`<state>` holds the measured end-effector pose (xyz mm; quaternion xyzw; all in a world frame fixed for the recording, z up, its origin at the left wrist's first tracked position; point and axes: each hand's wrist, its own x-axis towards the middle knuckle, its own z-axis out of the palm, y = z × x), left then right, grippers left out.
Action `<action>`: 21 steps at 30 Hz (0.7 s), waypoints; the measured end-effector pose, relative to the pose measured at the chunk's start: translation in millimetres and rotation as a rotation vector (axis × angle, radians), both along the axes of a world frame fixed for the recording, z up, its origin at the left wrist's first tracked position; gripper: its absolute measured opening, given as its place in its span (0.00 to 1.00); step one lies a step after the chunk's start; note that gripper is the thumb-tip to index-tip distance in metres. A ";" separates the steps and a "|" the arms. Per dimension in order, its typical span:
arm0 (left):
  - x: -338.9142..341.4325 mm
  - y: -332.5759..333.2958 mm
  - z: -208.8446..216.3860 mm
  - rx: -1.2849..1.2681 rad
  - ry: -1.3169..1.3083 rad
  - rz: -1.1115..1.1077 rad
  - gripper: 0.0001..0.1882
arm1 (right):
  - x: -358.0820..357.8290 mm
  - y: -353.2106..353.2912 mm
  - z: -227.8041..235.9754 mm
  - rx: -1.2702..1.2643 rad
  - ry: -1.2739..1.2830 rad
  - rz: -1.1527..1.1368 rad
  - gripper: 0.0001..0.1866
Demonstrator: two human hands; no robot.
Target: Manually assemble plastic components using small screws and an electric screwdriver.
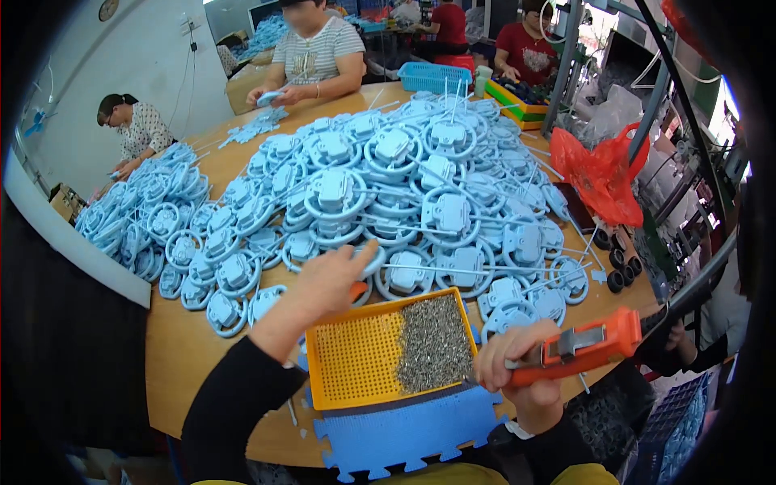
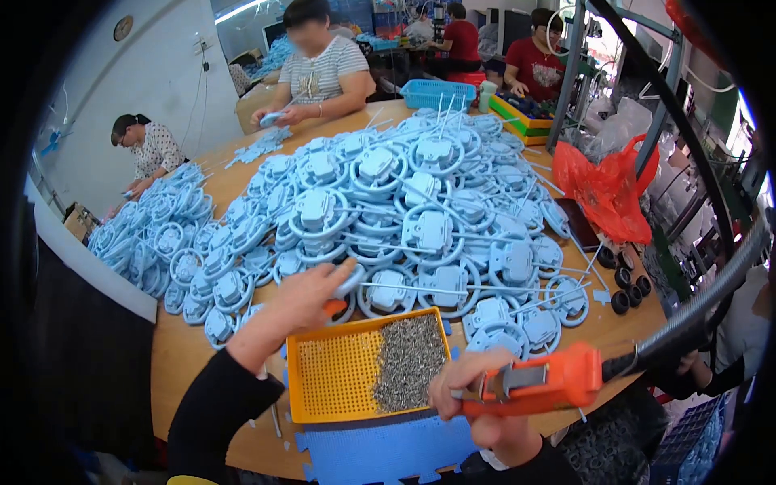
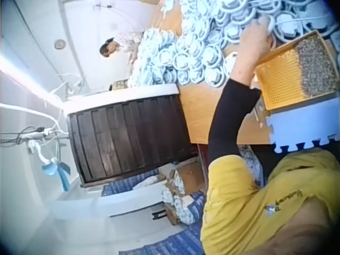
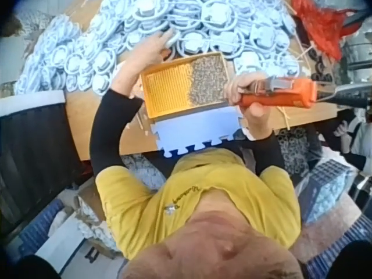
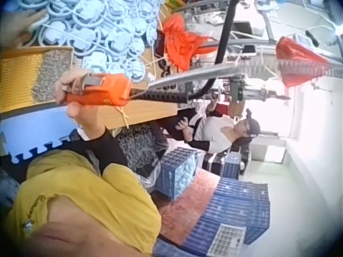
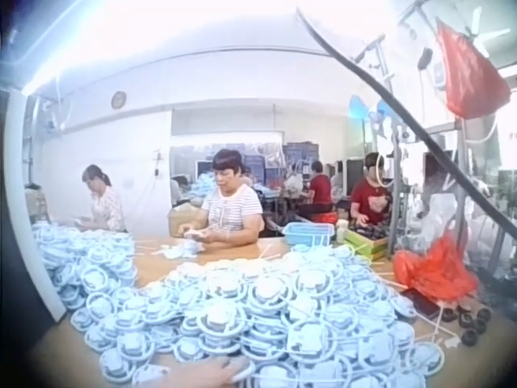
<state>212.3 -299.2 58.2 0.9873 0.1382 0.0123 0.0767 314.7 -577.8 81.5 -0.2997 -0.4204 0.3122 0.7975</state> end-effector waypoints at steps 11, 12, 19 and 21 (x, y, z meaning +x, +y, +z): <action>-234.1 -119.5 -32.2 -1.552 -1.024 0.735 0.31 | -16.3 99.9 -18.8 -0.174 -0.117 -0.079 0.29; -231.9 -146.3 -41.3 -1.662 -1.114 0.768 0.32 | -15.9 105.2 -22.0 -0.175 -0.140 -0.093 0.30; -243.9 -205.9 -48.6 -2.133 -0.776 0.725 0.24 | -24.6 123.4 -39.6 -0.159 -0.143 -0.176 0.26; -260.0 -194.1 -45.8 -1.993 -0.318 0.705 0.19 | -23.0 121.2 -40.3 -0.165 -0.151 -0.192 0.26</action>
